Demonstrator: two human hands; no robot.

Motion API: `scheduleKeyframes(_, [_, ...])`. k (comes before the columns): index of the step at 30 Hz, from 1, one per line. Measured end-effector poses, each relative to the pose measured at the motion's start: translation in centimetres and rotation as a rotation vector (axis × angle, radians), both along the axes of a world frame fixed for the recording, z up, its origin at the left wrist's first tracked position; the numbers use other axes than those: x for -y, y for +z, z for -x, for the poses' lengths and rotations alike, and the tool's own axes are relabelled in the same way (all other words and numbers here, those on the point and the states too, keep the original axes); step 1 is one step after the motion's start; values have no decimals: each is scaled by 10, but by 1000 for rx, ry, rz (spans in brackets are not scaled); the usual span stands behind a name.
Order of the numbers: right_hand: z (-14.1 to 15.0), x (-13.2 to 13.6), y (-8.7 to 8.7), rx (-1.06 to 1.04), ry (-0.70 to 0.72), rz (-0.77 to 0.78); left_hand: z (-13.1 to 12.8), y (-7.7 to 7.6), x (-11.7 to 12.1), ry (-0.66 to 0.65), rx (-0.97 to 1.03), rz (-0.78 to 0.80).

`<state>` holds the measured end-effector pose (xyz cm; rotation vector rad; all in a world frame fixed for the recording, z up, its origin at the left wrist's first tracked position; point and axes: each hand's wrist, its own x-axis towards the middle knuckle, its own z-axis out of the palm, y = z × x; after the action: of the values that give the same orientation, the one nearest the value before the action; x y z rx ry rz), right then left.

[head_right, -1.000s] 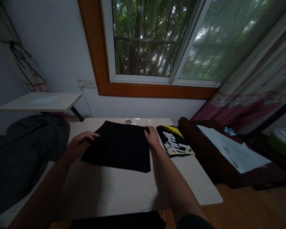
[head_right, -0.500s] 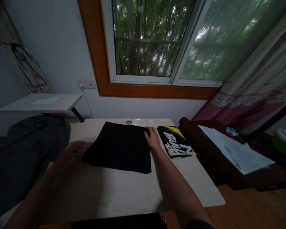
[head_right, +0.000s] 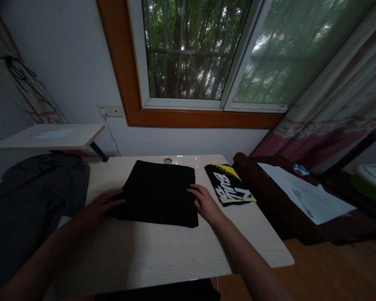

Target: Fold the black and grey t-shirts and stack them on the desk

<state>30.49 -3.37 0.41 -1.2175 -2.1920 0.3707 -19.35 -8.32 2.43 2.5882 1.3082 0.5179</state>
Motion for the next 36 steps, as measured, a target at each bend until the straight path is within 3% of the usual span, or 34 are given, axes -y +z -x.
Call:
scheduleKeyframes(7, [-14, 43, 22, 106, 217, 9, -10, 8, 13, -11, -10, 56])
scheduleKeyframes(11, [-13, 57, 30, 182, 280, 30, -14, 1, 9, 27, 0, 15])
scheduleKeyframes(17, [-8, 55, 22, 235, 289, -93, -14, -15, -1, 50, 25, -44])
scheduleKeyframes(22, [-8, 53, 16, 187, 301, -143, -9, -14, 1, 115, 70, -14])
scheduleKeyframes(26, [-9, 56, 23, 60, 311, -107, -4, -1, 14, 174, 65, -10])
scheduleKeyframes(30, [-10, 60, 42, -137, 331, -10, 1, 27, 39, 133, 98, -63])
scheduleKeyframes(33, [-9, 59, 58, -306, 287, 95, 1, 52, 56, 109, 287, -73])
scheduleKeyframes(36, [-4, 47, 70, -454, 129, 211, -3, 69, 57, 139, 541, 38])
